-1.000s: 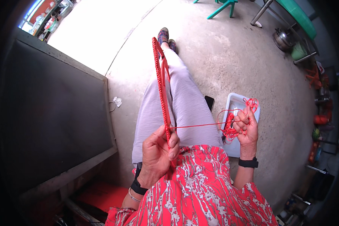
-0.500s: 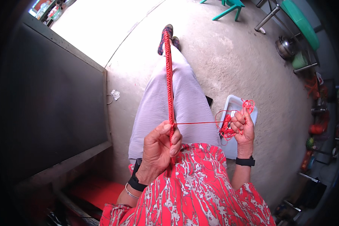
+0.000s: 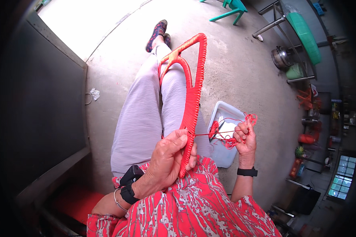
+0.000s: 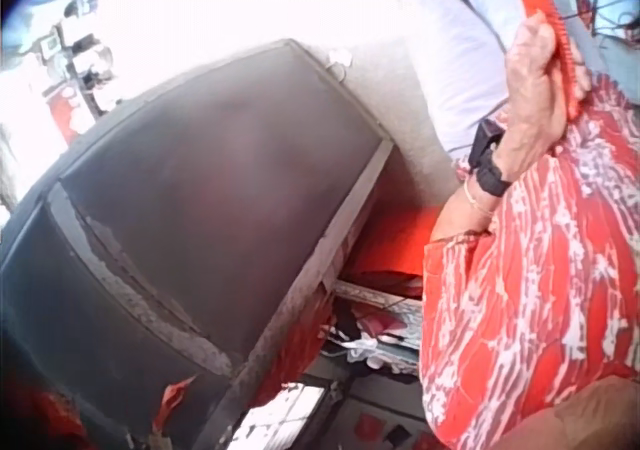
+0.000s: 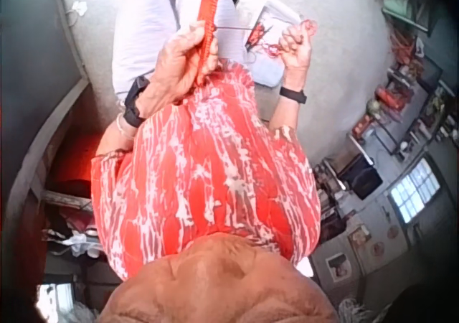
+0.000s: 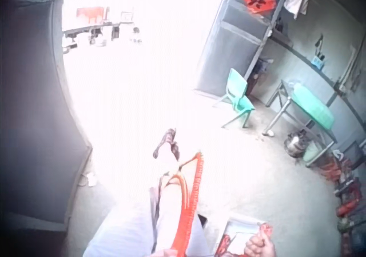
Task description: The person is wrapping and weaving a red cord around a red frame structure to create a woven surface.
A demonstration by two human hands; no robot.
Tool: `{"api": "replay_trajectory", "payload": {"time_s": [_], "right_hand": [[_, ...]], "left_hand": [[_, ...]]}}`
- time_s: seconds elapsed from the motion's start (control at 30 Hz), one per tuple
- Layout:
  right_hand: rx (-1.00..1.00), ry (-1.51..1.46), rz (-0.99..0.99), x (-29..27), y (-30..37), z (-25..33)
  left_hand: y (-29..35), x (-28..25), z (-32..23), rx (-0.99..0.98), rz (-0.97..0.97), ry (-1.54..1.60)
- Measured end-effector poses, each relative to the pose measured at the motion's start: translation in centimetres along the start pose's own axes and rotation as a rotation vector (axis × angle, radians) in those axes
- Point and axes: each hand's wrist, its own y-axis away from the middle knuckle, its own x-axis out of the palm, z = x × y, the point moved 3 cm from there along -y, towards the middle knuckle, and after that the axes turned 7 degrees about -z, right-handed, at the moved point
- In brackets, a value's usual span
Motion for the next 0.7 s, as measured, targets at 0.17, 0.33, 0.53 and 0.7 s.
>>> {"api": "replay_trajectory", "payload": {"time_s": [0.17,0.33,0.53,0.7], "right_hand": [[0.01,-0.008,-0.05,-1.0,0.6,0.8],[-0.105,0.208,-0.376,-1.5,1.6,2.1],[-0.222,0.673,-0.526,-2.8,3.6,3.9],[-0.24,0.624,-0.37,1.0,5.4,2.7]], "left_hand": [[-0.5,-0.1,0.8,-0.037,-0.034,-0.018],[-0.7,-0.1,1.0,-0.062,-0.018,-0.027],[-0.9,0.3,1.1,-0.082,-0.027,-0.033],[-0.7,0.4,1.3,-0.086,-0.048,-0.044]]}}
